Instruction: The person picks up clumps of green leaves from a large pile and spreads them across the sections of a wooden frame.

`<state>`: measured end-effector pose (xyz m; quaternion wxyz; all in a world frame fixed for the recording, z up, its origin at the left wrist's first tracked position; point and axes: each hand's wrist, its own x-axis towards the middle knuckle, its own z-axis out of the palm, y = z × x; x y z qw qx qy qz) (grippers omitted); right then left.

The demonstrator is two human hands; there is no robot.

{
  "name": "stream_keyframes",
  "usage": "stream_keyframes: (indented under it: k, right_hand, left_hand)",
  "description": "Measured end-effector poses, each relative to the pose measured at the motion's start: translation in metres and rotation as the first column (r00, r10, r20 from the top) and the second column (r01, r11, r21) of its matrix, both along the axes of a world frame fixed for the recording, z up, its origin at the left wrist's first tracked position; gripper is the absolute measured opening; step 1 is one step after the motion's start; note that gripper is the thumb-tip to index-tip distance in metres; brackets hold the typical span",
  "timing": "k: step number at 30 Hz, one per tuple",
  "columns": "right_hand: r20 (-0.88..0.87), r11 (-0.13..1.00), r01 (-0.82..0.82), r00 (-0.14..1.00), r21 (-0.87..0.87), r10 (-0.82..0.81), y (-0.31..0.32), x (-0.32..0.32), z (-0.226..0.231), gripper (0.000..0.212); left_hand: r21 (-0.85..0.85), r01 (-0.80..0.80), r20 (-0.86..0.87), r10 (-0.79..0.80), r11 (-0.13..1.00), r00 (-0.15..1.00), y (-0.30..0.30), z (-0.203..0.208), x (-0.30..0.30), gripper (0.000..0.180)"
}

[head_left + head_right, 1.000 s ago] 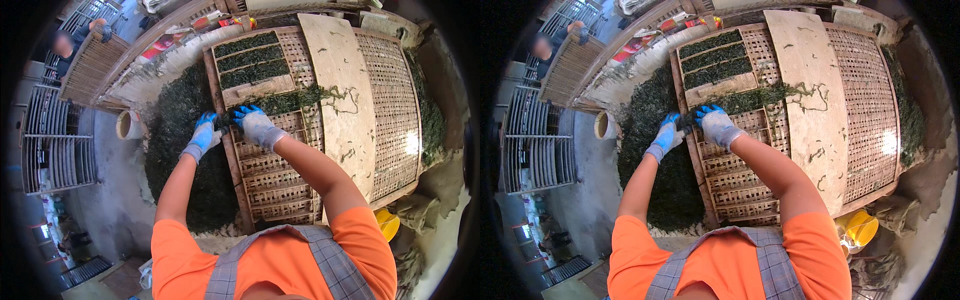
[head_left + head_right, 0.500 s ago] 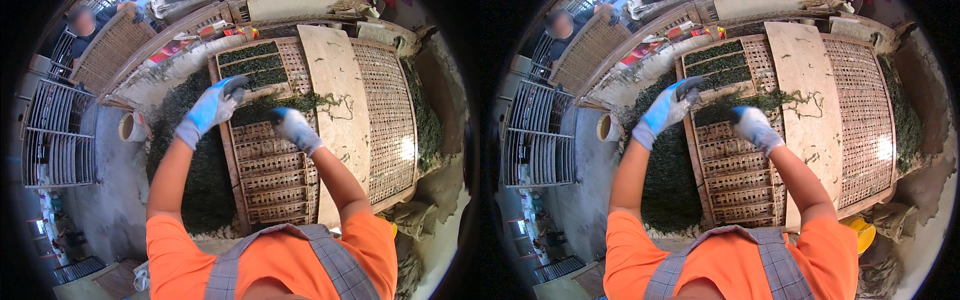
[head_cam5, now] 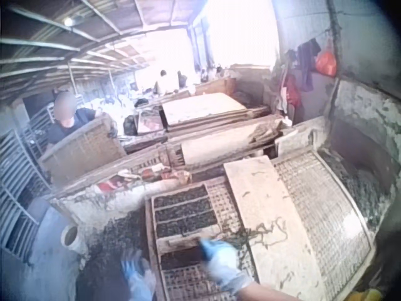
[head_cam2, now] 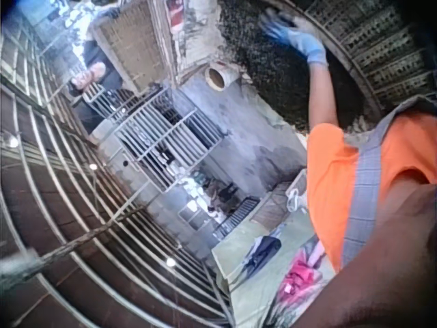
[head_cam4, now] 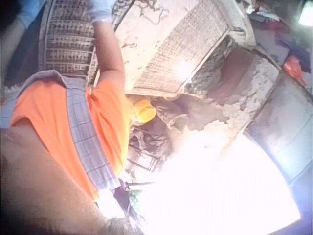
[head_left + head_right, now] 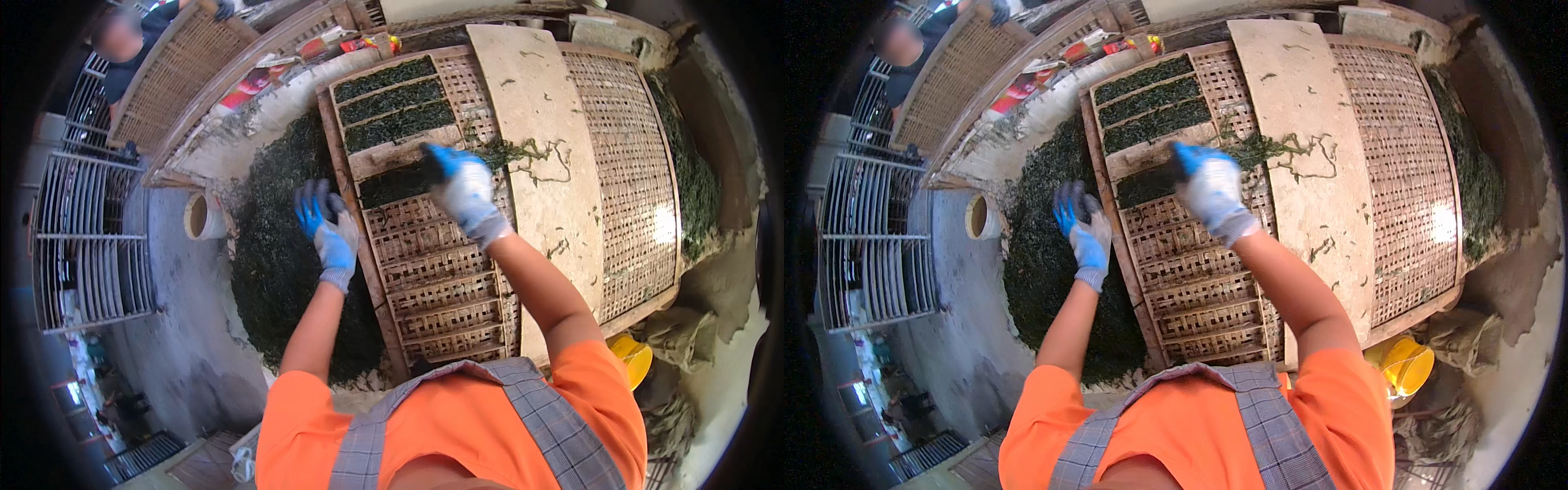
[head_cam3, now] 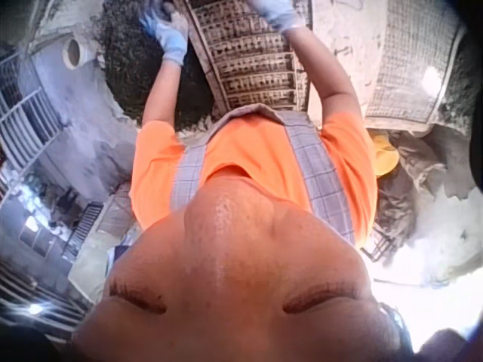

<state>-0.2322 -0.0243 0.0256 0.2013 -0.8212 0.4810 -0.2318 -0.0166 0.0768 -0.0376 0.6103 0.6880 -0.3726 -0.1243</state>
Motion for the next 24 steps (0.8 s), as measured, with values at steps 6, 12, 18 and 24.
stream_keyframes:
  k: [6,12,18,24]
  right_hand:
    - [-0.439,0.804,-0.579,0.762,-0.134,0.475,0.002,0.084,-0.024,0.043]
    - [-0.092,0.995,0.098,0.991,0.002,-0.098,-0.017,-0.026,-0.032,0.034]
    - [0.023,0.962,-0.125,0.991,-0.242,0.134,0.013,-0.012,-0.004,0.036]
    - [-0.075,0.962,-0.246,0.968,-0.118,0.238,0.001,0.005,0.002,0.038]
  left_hand:
    - [0.077,-0.227,0.203,0.208,0.971,0.957,-0.012,-0.041,0.006,0.054]
    - [0.216,-0.334,0.594,0.148,0.918,0.791,0.014,-0.042,0.041,0.054]
    - [0.567,-0.016,0.75,-0.508,0.824,0.423,-0.02,0.029,-0.025,0.047]
    - [0.524,-0.2,0.585,-0.179,0.828,0.791,-0.017,0.008,-0.031,0.04]
